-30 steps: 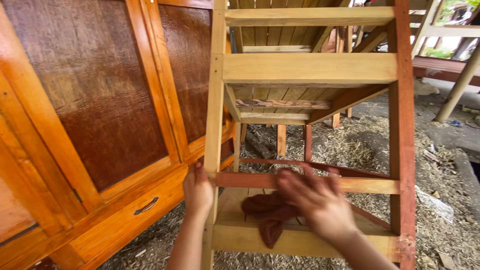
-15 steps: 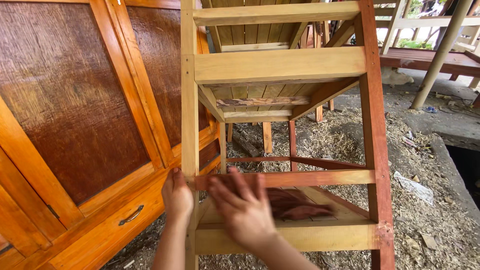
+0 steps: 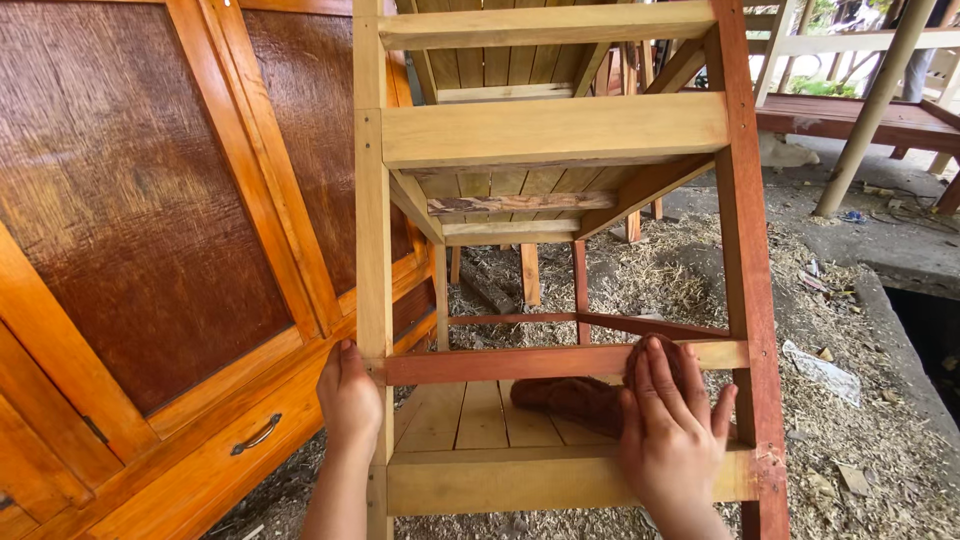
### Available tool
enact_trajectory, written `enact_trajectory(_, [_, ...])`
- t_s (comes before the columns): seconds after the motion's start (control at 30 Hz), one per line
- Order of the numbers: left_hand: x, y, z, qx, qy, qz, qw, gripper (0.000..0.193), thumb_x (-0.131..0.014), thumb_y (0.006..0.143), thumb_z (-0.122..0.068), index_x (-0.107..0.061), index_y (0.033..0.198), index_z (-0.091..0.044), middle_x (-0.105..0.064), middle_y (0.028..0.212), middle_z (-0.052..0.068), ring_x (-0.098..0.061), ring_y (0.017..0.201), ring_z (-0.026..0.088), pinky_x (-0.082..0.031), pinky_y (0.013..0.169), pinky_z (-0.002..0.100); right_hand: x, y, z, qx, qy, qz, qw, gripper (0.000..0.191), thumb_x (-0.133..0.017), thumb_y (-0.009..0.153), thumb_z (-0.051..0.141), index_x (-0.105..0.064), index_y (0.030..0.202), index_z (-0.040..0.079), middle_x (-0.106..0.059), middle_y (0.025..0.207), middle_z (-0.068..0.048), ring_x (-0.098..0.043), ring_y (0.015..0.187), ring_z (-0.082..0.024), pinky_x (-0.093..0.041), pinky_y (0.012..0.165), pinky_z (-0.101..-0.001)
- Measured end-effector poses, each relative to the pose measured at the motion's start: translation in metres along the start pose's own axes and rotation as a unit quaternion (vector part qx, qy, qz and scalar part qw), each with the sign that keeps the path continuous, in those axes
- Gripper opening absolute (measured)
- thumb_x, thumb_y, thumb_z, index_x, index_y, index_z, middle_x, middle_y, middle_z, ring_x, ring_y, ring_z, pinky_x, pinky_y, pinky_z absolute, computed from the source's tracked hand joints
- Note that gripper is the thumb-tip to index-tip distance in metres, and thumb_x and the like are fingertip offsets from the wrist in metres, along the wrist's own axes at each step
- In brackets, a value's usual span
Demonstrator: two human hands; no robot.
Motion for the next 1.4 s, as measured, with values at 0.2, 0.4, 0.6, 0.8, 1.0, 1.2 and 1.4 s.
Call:
enact_trajectory(0.2, [-0.001, 0.005, 0.009, 0.003, 0.002, -0.015, 1.0, 0.047, -0.037, 0.106, -0.032, -0.063, 0.118, 0.005, -0.069, 0.105, 0.026, -0.064, 0.097, 0.042, -0.047, 0.088, 0.046, -0.002, -0.002, 0.019, 0.016, 0.02, -0.029, 0.999, 0.043, -0.068, 0.092, 0.024, -0.069, 0.134, 0.013, -0.058, 0.149, 0.0, -0.05, 0.144, -0.026, -0.028, 0.123, -0.0636])
enact_trajectory(0.4, [0.001, 0.007, 0.011, -0.037, 0.047, -0.043, 0.997, 0.044, -0.04, 0.105, -0.031, -0.065, 0.114, 0.004, -0.07, 0.097, 0.025, -0.065, 0.088, 0.041, -0.048, 0.082, 0.047, -0.007, 0.003, 0.131, 0.145, 0.1, 0.027, 0.984, 0.05, -0.075, 0.084, 0.027, -0.067, 0.133, 0.02, -0.06, 0.147, 0.006, -0.05, 0.14, -0.026, -0.021, 0.117, -0.0678])
enact_trajectory(0.6, [0.001, 0.008, 0.007, -0.04, 0.049, -0.042, 0.997, 0.044, -0.04, 0.105, -0.031, -0.065, 0.11, 0.005, -0.07, 0.092, 0.025, -0.065, 0.083, 0.04, -0.049, 0.078, 0.047, 0.0, 0.006, 0.036, 0.104, 0.032, -0.006, 0.994, 0.045, -0.073, 0.085, 0.025, -0.07, 0.129, 0.029, -0.063, 0.14, 0.011, -0.05, 0.139, -0.023, -0.017, 0.122, -0.071])
enact_trajectory(0.8, [-0.002, 0.004, 0.014, 0.038, 0.025, -0.03, 0.998, 0.046, -0.038, 0.107, -0.034, -0.065, 0.115, 0.003, -0.067, 0.091, 0.026, -0.063, 0.083, 0.039, -0.048, 0.078, 0.047, -0.013, 0.0, 0.074, 0.067, 0.128, -0.015, 0.989, 0.05, -0.071, 0.087, 0.025, -0.065, 0.136, 0.015, -0.06, 0.145, 0.001, -0.049, 0.138, -0.029, -0.019, 0.119, -0.0708])
enact_trajectory(1.0, [0.002, 0.004, 0.006, 0.008, 0.038, -0.027, 0.999, 0.046, -0.04, 0.106, -0.033, -0.064, 0.115, 0.005, -0.067, 0.09, 0.023, -0.062, 0.083, 0.034, -0.048, 0.081, 0.044, -0.012, 0.0, 0.08, 0.179, 0.108, 0.007, 0.978, 0.046, -0.07, 0.089, 0.026, -0.067, 0.135, 0.028, -0.06, 0.144, 0.011, -0.045, 0.144, -0.03, -0.013, 0.121, -0.068])
enact_trajectory(1.2, [-0.001, 0.005, 0.005, -0.008, -0.005, -0.014, 1.0, 0.046, -0.039, 0.106, -0.032, -0.064, 0.116, 0.006, -0.069, 0.1, 0.02, -0.063, 0.091, 0.034, -0.047, 0.087, 0.043, -0.01, -0.011, 0.012, 0.004, 0.033, -0.021, 0.999, 0.051, -0.071, 0.09, 0.026, -0.059, 0.14, 0.026, -0.054, 0.147, 0.01, -0.043, 0.148, -0.032, -0.008, 0.125, -0.0718])
enact_trajectory(1.4, [-0.005, 0.01, 0.011, 0.015, -0.073, 0.007, 0.997, 0.05, -0.039, 0.106, -0.039, -0.064, 0.121, 0.002, -0.07, 0.105, 0.015, -0.063, 0.094, 0.027, -0.049, 0.084, 0.04, -0.047, -0.007, 0.164, 0.146, 0.13, 0.043, 0.98, 0.051, -0.065, 0.088, 0.016, -0.064, 0.138, 0.02, -0.054, 0.154, 0.004, -0.04, 0.148, -0.03, -0.014, 0.116, -0.0762])
Point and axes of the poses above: each hand's wrist, its own y-axis towards the middle knuckle, its own x-axis out of the back of the hand, z = x × y, the point moved 6 cm from there along y, towards the middle knuckle
